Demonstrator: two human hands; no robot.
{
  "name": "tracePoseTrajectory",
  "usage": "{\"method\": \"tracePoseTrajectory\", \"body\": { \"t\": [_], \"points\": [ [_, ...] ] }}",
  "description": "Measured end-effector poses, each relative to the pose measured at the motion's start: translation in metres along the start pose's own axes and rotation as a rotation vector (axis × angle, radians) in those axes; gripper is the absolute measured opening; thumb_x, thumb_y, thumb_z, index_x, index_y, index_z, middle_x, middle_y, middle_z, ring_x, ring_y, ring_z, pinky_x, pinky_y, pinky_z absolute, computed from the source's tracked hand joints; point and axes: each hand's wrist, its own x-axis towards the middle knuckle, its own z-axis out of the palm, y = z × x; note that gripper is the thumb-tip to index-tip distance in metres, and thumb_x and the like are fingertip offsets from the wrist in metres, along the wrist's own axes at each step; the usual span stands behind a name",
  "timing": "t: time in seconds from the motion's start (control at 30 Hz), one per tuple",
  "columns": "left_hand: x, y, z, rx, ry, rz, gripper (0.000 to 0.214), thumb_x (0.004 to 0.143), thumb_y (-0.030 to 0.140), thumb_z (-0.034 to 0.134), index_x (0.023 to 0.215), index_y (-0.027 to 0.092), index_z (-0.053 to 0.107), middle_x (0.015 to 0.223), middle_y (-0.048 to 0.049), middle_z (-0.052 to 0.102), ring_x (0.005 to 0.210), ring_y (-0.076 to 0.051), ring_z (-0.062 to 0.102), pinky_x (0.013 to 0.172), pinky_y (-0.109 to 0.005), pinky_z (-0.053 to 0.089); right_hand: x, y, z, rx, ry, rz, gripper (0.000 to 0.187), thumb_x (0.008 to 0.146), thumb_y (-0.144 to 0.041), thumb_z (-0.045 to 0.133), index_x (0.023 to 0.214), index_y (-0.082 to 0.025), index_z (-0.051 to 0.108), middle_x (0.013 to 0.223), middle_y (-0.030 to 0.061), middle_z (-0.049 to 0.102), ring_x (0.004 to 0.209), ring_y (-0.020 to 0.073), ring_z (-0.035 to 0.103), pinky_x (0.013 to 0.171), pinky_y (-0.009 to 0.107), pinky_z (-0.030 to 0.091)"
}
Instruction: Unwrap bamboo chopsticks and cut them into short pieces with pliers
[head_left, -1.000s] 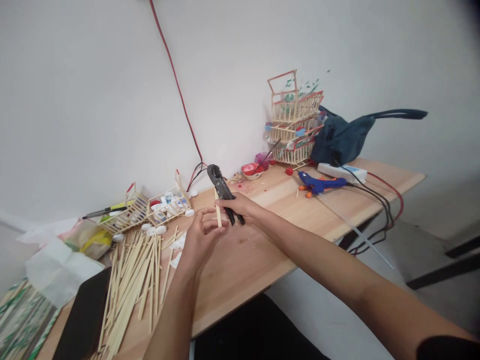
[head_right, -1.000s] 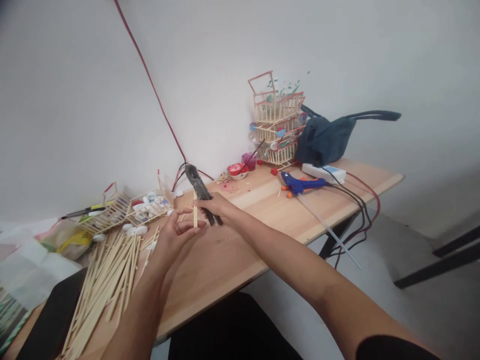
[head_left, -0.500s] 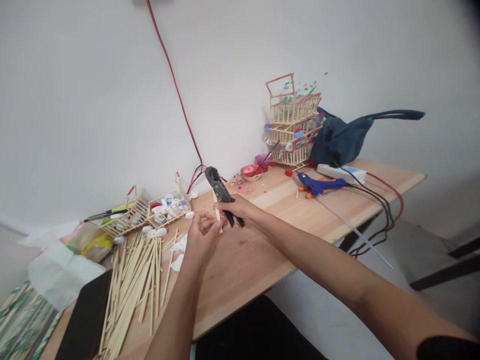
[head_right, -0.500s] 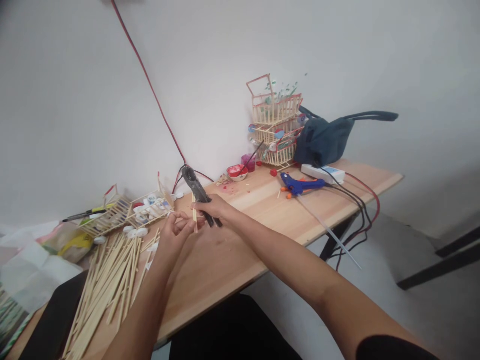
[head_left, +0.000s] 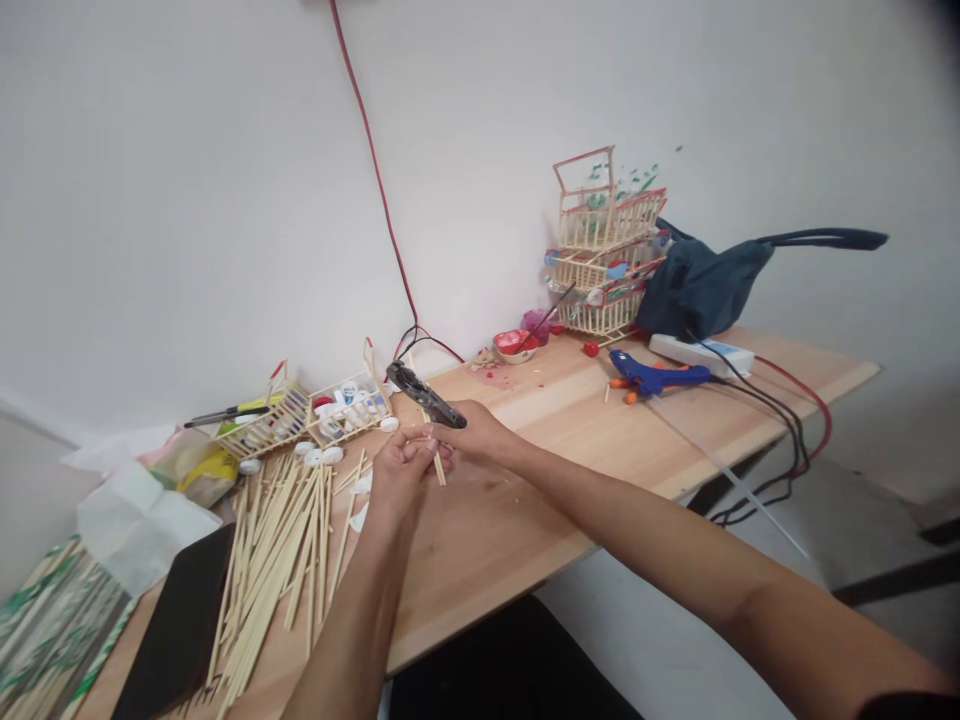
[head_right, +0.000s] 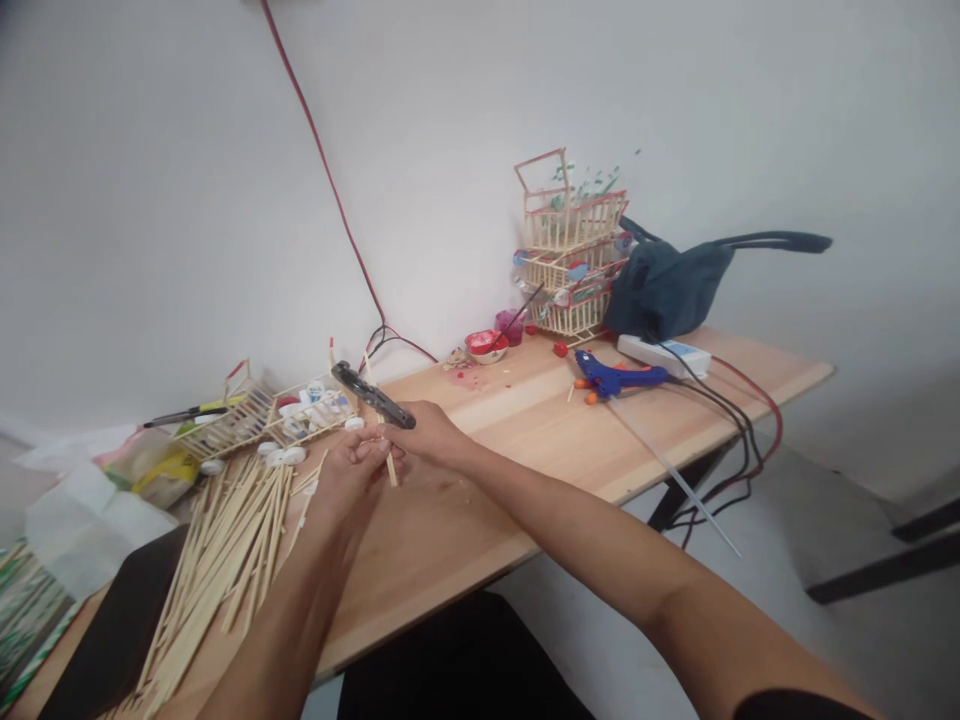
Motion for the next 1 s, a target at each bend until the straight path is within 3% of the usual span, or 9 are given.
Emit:
{"method": "tracePoseTrajectory", "body": {
  "t": [0.17,0.27,0.47,0.67,0.83,1.0],
  "points": [
    [0.0,0.004,-0.005,-0.044,0.048,-0.015,0.055,0.052,0.04,0.088,0.093,0.011,0.066,0.065,-0.0045,0.071,0.056,-0.015,0.064,0.058,-0.026,0.051,0.004,0.0,-0.013,-0.044,0.009,-0.115,0.028,0.08,-0.043,0.059,0.077,-0.015,0.059,0.07,-0.0004,0.06,0.066,0.0127,0.055,0.059,0.021,0.039],
    [-0.001,0.011,-0.011,-0.056,0.04,-0.001,0.05,0.054,0.038,0.087,0.093,0.011,0.07,0.065,-0.0041,0.071,0.056,-0.013,0.064,0.06,-0.025,0.051,0.006,-0.002,-0.03,0.017,-0.001,-0.101,0.039,0.083,-0.054,0.057,0.086,-0.015,0.057,0.069,-0.0005,0.057,0.061,0.0121,0.054,0.054,0.021,0.04],
    [-0.004,0.031,-0.029,-0.087,-0.014,-0.027,0.041,0.058,0.03,0.087,0.093,0.014,0.074,0.065,-0.0014,0.068,0.054,-0.009,0.059,0.056,-0.019,0.048,0.006,-0.001,-0.058,-0.11,-0.211,0.033,0.061,0.084,-0.071,0.045,0.09,-0.013,0.063,0.075,0.0045,0.062,0.061,0.0119,0.055,0.051,0.021,0.04],
    [-0.003,0.031,-0.038,-0.083,-0.078,-0.083,0.039,0.06,0.029,0.086,0.093,0.014,0.074,0.064,-0.0019,0.067,0.053,-0.009,0.06,0.05,-0.017,0.047,0.0,-0.007,-0.064,-0.117,-0.411,0.062,0.069,0.087,-0.073,0.035,0.106,-0.014,0.065,0.08,0.0049,0.062,0.066,0.0121,0.054,0.053,0.02,0.04],
    [-0.003,0.027,-0.037,-0.058,-0.124,-0.174,0.042,0.058,0.029,0.088,0.094,0.013,0.074,0.065,-0.0051,0.069,0.057,-0.012,0.064,0.054,-0.019,0.051,-0.002,-0.012,-0.064,-0.171,-0.466,0.05,0.072,0.086,-0.073,0.036,0.106,-0.012,0.067,0.079,0.0049,0.062,0.062,0.0109,0.054,0.053,0.021,0.041],
    [-0.003,0.028,-0.038,-0.067,-0.177,-0.222,0.039,0.062,0.026,0.086,0.097,0.013,0.073,0.065,-0.0043,0.068,0.051,-0.01,0.059,0.047,-0.018,0.046,-0.002,-0.013,-0.063,-0.174,-0.472,0.074,0.073,0.085,-0.074,0.039,0.101,-0.01,0.07,0.071,0.0041,0.061,0.056,0.0107,0.054,0.05,0.021,0.041]
  ]
}}
